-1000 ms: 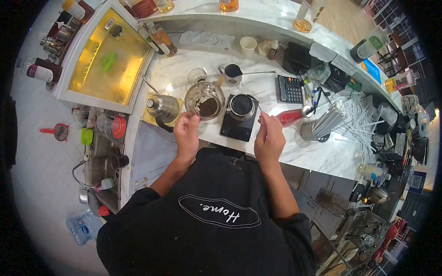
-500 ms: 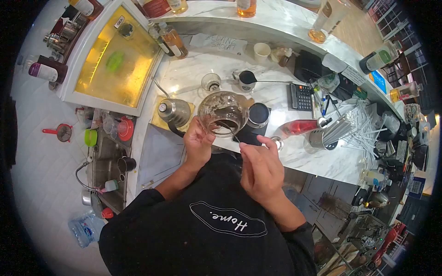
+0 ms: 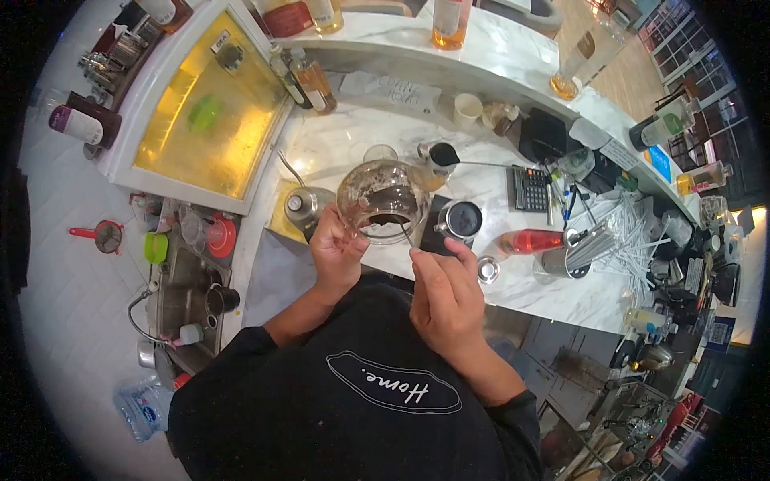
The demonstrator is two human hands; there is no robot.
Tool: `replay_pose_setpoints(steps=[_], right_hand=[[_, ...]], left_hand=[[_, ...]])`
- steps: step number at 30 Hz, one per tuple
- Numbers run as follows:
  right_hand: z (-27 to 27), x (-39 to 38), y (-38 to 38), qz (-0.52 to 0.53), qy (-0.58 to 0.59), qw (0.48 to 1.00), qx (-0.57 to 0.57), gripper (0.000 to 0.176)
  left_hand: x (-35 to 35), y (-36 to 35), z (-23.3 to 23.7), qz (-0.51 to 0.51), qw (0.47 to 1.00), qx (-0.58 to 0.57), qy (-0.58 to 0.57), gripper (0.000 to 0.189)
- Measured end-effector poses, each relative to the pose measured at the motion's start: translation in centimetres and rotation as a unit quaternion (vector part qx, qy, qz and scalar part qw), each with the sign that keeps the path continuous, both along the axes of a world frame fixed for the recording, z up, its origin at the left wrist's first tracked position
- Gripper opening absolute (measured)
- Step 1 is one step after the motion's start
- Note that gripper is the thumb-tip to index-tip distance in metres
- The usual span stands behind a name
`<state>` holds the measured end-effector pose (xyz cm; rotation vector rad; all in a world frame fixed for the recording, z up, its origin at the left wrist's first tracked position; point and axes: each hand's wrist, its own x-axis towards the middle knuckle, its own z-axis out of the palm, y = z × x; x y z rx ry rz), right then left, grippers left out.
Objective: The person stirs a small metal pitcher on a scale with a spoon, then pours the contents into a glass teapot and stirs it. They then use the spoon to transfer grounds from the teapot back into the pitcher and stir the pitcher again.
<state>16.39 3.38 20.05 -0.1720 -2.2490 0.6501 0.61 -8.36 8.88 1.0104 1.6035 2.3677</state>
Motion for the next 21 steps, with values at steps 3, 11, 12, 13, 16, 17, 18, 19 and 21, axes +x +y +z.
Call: replay_pose_setpoints(steps=[3,11,12,13,16,17,18,19,21], right_hand=[[0.3,-1.1,0.0,0.008,0.011,1.0,0.0,0.039],[1.1,-2.0,0.6,0.003,0.008,1.0,0.012,0.036],[1.3,-2.2,0.7,-0.001,0.009,1.0,0.013,0.036],[1.4,-2.4,0.9,0.0,0.009,1.0,0.017,0.036],[1.5,-3.2,1.4,0.001,0.0,1.0,0.025,0.036],[1.5,-3.5,1.6,0.0,-0.005,1.0,0.03,0.036],[1.5,-3.7,1.9,0.0,-0.011,0.999,0.035,0.036],[1.5,-3.8,2.1,0.006,-0.018,0.999,0.032,0.037],[1.6,-4.1,2.4,0.012,-0.021,0.999,0.034,0.037]], left_hand=[[-1.0,0.1,0.5,0.01,1.0,0.006,0.0,0.047],[-1.9,1.3,1.8,0.014,1.0,0.001,0.021,0.046],[-2.1,1.7,2.0,0.021,0.999,0.009,0.024,0.046],[-2.4,1.9,1.8,0.022,0.999,0.012,0.025,0.046],[-3.0,2.6,1.1,0.008,0.999,0.046,0.014,0.044],[-3.2,2.9,1.1,0.006,0.998,0.053,0.015,0.043],[-3.3,3.1,1.1,0.006,0.998,0.059,0.014,0.043],[-3.3,3.3,0.9,0.01,0.998,0.061,0.014,0.043],[-3.6,3.3,0.8,0.016,0.999,0.03,0.017,0.041]])
